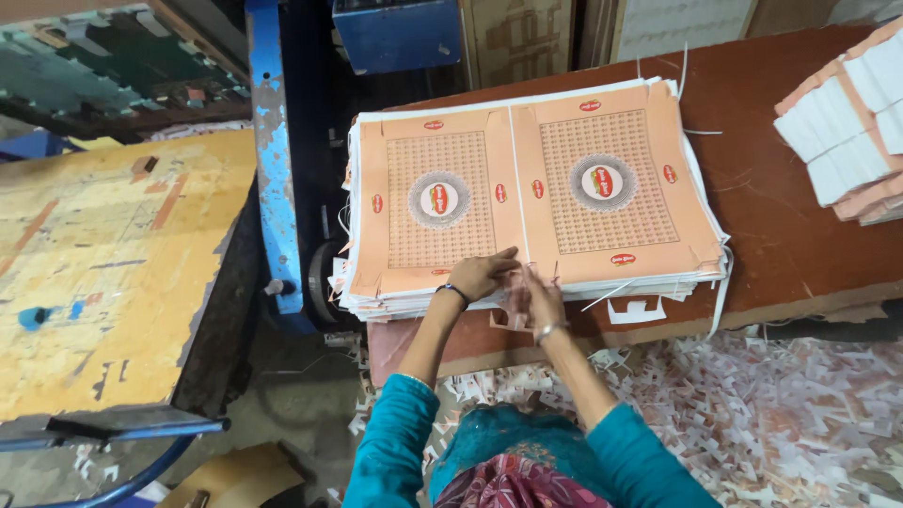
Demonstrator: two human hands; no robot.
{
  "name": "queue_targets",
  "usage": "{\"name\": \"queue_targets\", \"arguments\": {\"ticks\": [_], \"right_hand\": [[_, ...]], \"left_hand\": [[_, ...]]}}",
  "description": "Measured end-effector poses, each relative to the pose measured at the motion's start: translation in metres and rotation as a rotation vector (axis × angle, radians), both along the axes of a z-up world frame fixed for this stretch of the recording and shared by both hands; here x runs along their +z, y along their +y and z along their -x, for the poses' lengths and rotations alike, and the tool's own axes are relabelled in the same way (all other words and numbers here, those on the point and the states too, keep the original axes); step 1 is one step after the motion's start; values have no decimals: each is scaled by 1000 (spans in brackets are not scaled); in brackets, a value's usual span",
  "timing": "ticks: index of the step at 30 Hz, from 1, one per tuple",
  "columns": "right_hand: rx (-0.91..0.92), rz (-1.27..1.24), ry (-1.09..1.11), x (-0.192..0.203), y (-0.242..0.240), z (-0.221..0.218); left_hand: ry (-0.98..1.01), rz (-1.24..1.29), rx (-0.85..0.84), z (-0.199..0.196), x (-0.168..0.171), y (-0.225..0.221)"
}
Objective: The person repeatedly pulls and tears off thin strips of paper from the edges of a large stack of printed sheets. The person works by hand, removing excess paper from the stack and letting the strips fall onto the floor.
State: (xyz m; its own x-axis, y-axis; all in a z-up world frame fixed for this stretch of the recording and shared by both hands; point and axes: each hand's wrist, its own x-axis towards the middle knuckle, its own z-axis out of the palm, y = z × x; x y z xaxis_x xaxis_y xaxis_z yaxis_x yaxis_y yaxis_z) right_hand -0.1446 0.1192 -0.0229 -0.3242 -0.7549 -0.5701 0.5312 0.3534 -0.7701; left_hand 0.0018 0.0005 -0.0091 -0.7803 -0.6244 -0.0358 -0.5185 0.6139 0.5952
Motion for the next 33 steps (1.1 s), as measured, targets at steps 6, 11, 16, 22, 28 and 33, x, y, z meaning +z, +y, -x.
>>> {"name": "queue_targets", "arguments": {"ticks": [6,11,16,22,28,33], "right_hand": [[246,174,981,-21,16,5],[756,699,1380,-32,83,0],[1350,94,1392,-59,116,39],[151,46,87,-72,53,43],[-206,-13,-91,-50,23,6],[-267,-35,-19,-19,14,-7]], "left_hand": [[90,39,34,0,12,10],[82,69,80,1,27,17],[104,83,47,-3,17,25],[2,65,25,7,20,12],[45,59,36,6,12,11],[164,107,11,3,10,8]]}}
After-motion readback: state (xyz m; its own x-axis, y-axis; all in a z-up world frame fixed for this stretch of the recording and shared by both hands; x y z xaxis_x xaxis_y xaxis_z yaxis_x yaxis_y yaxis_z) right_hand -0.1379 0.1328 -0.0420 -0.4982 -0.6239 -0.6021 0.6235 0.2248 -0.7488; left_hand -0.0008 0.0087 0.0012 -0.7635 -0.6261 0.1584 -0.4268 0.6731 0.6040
